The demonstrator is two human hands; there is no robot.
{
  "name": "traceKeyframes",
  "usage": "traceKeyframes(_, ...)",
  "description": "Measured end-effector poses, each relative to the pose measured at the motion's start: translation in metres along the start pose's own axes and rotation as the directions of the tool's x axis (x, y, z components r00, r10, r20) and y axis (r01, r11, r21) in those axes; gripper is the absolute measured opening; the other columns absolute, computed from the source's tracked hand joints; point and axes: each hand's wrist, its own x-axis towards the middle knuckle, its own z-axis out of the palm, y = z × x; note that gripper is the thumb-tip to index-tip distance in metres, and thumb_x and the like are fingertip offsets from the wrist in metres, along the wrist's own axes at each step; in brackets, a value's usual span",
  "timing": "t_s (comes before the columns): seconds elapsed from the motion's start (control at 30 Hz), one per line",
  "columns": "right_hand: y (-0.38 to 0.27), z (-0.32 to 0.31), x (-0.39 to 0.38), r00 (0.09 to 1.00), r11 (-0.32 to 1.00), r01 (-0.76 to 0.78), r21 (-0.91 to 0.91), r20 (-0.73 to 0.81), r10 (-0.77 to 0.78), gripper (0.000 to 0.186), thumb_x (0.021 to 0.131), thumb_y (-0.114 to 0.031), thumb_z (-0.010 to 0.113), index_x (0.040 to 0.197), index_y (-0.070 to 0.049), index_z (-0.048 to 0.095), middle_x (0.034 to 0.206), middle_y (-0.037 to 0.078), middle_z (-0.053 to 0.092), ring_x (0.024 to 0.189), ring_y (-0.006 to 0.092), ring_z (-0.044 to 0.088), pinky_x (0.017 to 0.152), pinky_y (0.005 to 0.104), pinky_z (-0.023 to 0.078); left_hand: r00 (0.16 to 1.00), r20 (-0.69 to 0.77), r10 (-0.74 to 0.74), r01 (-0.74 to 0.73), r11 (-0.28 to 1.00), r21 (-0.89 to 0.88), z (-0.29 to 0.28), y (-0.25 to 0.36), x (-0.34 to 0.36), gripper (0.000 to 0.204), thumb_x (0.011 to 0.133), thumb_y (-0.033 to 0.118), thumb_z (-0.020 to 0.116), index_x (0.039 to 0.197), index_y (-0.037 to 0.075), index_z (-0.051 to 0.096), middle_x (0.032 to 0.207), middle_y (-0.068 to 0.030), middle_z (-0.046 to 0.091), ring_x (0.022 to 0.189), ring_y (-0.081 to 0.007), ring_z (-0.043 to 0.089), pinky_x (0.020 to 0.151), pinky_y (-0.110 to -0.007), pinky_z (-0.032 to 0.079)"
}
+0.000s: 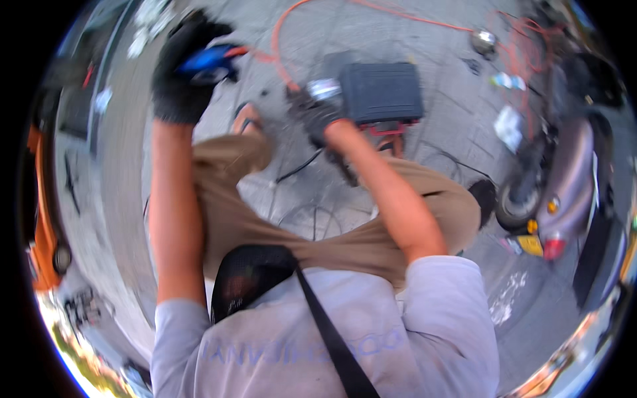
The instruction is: The person is working on a scooter's electrical system on a sidewalk. They handle wires, a battery, and a power tool while organizing items in a toolbox. The person uses pliers and electrical tape to manipulate the wiring.
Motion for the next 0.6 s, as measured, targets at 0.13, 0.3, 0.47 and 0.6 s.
traceKeyframes(0.13,0.011,0.030,0.002,0.998,0.996,0.064,-0.062,0.021,-0.063,0.056,0.101,-0.030,0.049,0.151,-0.007,0.040,0.156,0.018,0.039,0.138,0.0240,0.047,0.114,0.0347,0.037,0.860,0.162,-0.483,0.428,0.513,-0.744,0.006,0.020,0.006,0.050,0.100,0.035,0.052,0.142,0.008,0.052,0.124,-0.0212,0.062,0.101,-0.0377,0.068,0.071,-0.046,0.060)
traceKeyframes(0.3,-0.021,-0.030,-0.011,0.937,0.712,-0.343,0.612,0.173,0.303,0.060,0.094,-0.060,0.053,0.129,-0.012,0.061,0.093,0.005,0.059,0.081,0.0152,0.052,0.073,0.0324,0.044,0.829,0.297,-0.474,0.526,0.479,-0.703,-0.008,0.011,0.000,0.051,0.100,0.035,0.051,0.142,0.007,0.052,0.132,-0.0215,0.060,0.105,-0.0373,0.066,0.074,-0.045,0.058)
traceKeyframes(0.47,0.000,-0.092,-0.020,0.923,0.227,-0.160,0.961,0.064,0.380,0.038,0.089,-0.042,0.070,0.106,-0.008,0.065,0.098,0.009,0.067,0.070,0.0218,0.064,0.073,0.0405,0.059,0.838,0.275,-0.471,0.508,0.491,-0.708,-0.013,0.018,0.003,0.049,0.099,0.034,0.049,0.137,0.003,0.055,0.134,-0.0253,0.058,0.109,-0.0416,0.064,0.077,-0.048,0.056)
traceKeyframes(0.6,0.002,-0.133,-0.033,0.939,0.092,0.032,0.995,-0.061,0.337,0.037,0.094,-0.028,0.067,0.128,-0.015,0.059,0.106,0.010,0.070,0.075,0.0269,0.067,0.060,0.0421,0.057,0.847,0.283,-0.449,0.491,0.460,-0.740,-0.022,0.017,0.001,0.049,0.100,0.033,0.049,0.138,0.003,0.054,0.134,-0.0259,0.057,0.110,-0.0427,0.063,0.078,-0.049,0.056)
